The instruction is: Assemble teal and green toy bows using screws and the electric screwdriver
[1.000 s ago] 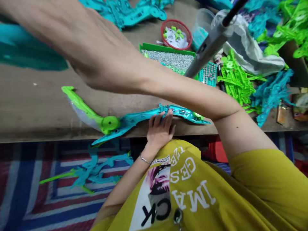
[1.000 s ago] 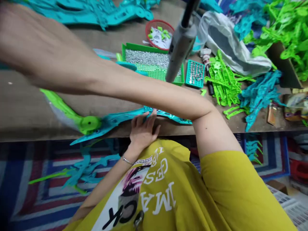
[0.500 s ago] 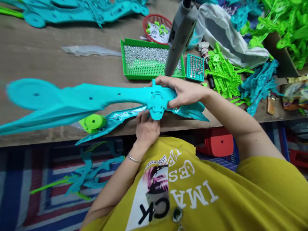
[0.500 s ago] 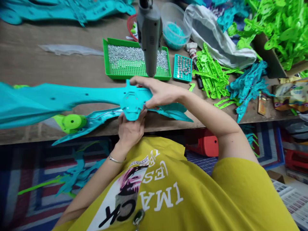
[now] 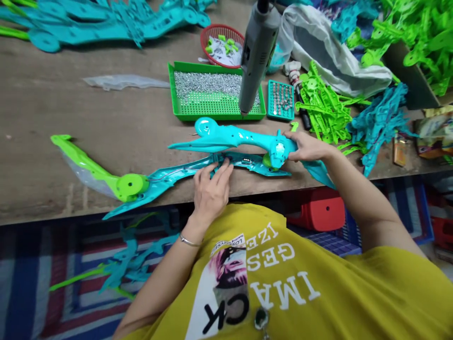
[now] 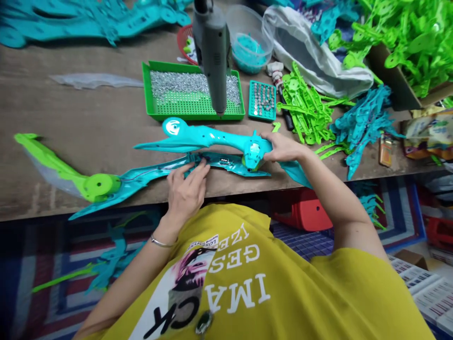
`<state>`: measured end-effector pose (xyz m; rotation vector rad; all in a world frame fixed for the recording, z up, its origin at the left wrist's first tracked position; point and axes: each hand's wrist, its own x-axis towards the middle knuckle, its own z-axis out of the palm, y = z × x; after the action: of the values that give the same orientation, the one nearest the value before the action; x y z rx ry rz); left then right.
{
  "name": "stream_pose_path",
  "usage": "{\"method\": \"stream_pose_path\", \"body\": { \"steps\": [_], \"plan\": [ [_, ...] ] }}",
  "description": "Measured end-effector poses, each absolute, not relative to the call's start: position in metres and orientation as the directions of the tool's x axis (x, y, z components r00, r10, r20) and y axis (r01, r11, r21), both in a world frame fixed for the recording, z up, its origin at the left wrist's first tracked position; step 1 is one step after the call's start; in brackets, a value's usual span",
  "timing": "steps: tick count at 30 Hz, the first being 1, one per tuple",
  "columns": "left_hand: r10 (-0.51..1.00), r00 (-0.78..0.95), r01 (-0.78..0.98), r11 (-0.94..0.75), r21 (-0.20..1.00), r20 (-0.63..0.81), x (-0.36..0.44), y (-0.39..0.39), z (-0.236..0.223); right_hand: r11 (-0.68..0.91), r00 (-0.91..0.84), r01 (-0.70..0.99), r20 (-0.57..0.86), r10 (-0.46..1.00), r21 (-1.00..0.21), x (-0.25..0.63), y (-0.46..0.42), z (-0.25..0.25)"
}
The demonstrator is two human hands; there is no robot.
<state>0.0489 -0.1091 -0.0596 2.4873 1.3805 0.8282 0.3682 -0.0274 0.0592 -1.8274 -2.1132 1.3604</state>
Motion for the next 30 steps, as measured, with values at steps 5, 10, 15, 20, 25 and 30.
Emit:
{"method": "stream_pose_path", "body": {
  "steps": [5,10,15,20,25,30],
  "plan": [
    [0.82,0.426,0.722,-0.563,0.403,0.382,0.048,-0.11,-0.06,0.039,-0.376,0.779,-0.417,0.828,-0.626,0.36,-0.02,0.063],
    [0.845,0.422,0.731,-0.531,0.43,0.327,0.048,-0.113,-0.059,0.356,-0.63,0.606,-0.157,0.761,-0.711,0.331,-0.005,0.065],
    [0.854,0.413,0.732,-0.518,0.444,0.316,0.048,-0.114,-0.061,0.488,-0.765,0.485,-0.081,0.639,-0.726,0.286,0.013,0.05],
    [0.845,0.416,0.728,-0.531,0.434,0.336,0.048,-0.114,-0.063,0.453,-0.723,0.557,-0.137,0.677,-0.696,0.267,0.018,0.03],
    [0.852,0.416,0.711,-0.522,0.471,0.317,0.049,-0.114,-0.062,0.424,-0.689,0.595,-0.162,0.706,-0.682,0.259,0.02,0.027],
    [0.854,0.424,0.741,-0.518,0.427,0.301,0.051,-0.115,-0.06,0.449,-0.696,0.615,-0.18,0.695,-0.648,0.251,0.014,0.03]
  ]
}}
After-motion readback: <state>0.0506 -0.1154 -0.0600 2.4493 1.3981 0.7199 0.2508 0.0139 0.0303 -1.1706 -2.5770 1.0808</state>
